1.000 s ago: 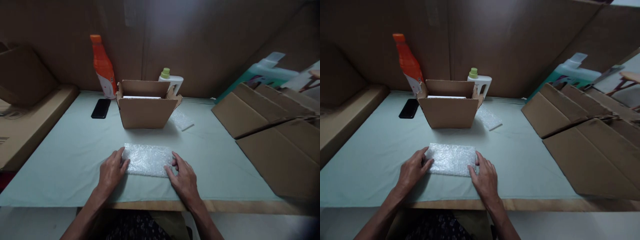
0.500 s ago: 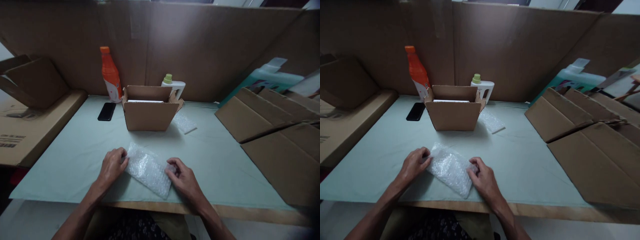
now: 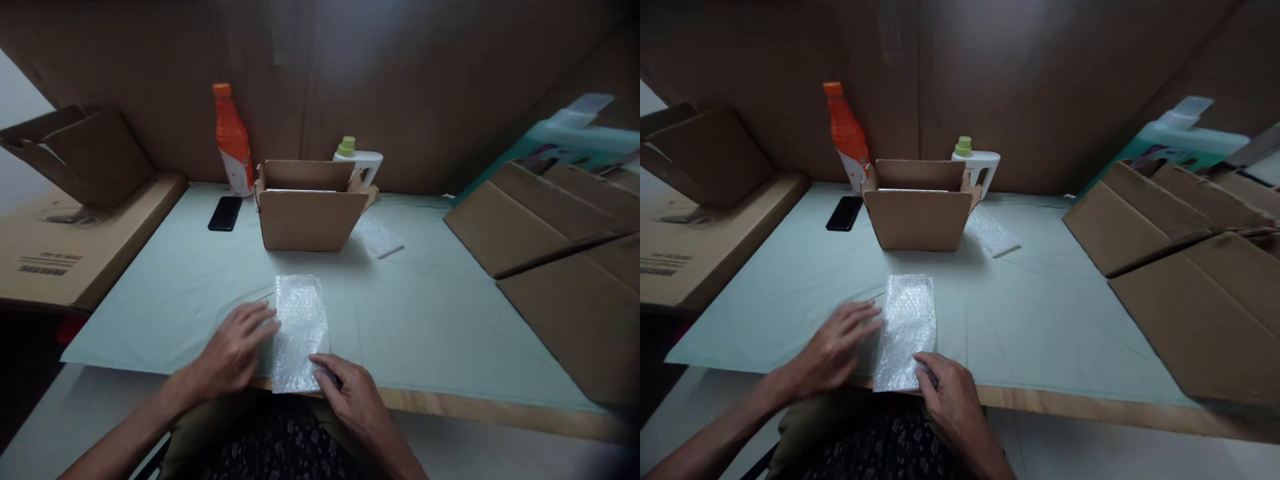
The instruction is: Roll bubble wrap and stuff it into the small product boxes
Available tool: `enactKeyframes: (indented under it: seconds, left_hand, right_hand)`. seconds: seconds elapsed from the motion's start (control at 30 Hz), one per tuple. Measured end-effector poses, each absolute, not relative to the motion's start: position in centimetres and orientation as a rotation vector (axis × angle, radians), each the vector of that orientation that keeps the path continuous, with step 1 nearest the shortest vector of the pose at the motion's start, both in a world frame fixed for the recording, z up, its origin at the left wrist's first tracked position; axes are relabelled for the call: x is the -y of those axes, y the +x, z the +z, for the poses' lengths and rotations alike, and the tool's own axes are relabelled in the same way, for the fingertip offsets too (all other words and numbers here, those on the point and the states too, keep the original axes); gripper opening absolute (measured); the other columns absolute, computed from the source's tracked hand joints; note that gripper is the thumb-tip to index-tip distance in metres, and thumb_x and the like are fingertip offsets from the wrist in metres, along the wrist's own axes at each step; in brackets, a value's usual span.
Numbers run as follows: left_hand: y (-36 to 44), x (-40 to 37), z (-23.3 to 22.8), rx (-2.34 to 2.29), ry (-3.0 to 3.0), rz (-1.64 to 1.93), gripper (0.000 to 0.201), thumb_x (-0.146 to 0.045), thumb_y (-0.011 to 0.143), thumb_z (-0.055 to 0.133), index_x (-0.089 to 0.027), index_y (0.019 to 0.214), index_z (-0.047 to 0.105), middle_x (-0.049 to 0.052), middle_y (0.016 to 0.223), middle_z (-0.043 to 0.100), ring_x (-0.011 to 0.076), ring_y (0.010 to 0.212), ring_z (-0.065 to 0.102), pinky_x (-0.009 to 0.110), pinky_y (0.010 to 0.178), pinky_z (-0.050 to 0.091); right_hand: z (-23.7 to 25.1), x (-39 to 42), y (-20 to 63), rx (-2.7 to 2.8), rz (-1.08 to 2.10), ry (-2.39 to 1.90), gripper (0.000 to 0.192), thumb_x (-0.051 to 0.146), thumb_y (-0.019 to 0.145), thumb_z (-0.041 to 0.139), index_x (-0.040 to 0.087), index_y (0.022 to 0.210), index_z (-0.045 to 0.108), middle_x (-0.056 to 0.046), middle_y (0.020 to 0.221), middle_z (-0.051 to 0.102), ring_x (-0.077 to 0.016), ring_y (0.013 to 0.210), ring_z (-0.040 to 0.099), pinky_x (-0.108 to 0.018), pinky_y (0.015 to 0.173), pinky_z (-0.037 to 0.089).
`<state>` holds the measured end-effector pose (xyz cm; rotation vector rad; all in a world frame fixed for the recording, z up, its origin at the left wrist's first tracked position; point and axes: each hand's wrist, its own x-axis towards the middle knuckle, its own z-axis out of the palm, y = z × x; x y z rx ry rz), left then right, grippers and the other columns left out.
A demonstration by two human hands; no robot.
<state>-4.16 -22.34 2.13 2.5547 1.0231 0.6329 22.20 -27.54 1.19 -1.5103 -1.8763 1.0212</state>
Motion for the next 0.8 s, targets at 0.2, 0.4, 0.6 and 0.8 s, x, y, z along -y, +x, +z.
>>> enactKeyframes:
  seconds: [0.2, 0.4, 0.6, 0.8]
  left_hand:
    - [-2.7, 27.6, -0.5, -0.898, 2.535, 0.504, 0.070, -0.009, 0.081, 0.058, -0.022, 0.148, 0.042, 0.015, 0.150, 0.054, 0.0334, 0.144, 0.042, 0.061, 0.116, 0.034]
    - [-1.9, 26.2, -0.3, -0.924, 2.393, 0.696, 0.028, -0.011, 0.094, 0.051, -0.020, 0.118, 0.064, 0.011, 0.121, 0.074, 0.0273, 0.126, 0.061, 0.049, 0.104, 0.048]
    - [-1.1, 24.8, 0.4, -1.124, 2.064, 0.790, 0.022, -0.022, 0.097, 0.050, -0.020, 0.106, 0.069, 0.008, 0.096, 0.076, 0.0220, 0.091, 0.070, 0.036, 0.081, 0.055]
    - [1.1, 23.2, -0.3, -1.374, 1.937, 0.851, 0.025, -0.023, 0.093, 0.054, -0.020, 0.115, 0.065, 0.007, 0.101, 0.070, 0.0196, 0.088, 0.068, 0.031, 0.078, 0.055]
  right_hand:
    - [1.8, 26.9, 22.9, 1.929, 1.144, -1.524, 0.032, 0.034, 0.095, 0.051, 0.023, 0.112, 0.076, -0.008, 0.105, 0.078, -0.0242, 0.091, 0.074, -0.039, 0.080, 0.060]
    - [3.4, 27.8, 26.1, 2.127, 0.901, -1.476, 0.064, 0.039, 0.081, 0.075, 0.026, 0.142, 0.057, -0.010, 0.113, 0.073, -0.0257, 0.094, 0.070, -0.041, 0.082, 0.059]
    - [2.2, 26.2, 24.0, 2.168, 0.855, -1.354, 0.050, 0.031, 0.091, 0.063, 0.028, 0.141, 0.056, -0.009, 0.134, 0.066, -0.0273, 0.121, 0.063, -0.047, 0.104, 0.051]
    - [0.6, 25.2, 22.9, 1.945, 0.694, -1.485, 0.032, 0.030, 0.096, 0.055, 0.021, 0.126, 0.063, -0.009, 0.110, 0.074, -0.0214, 0.089, 0.072, -0.035, 0.078, 0.059]
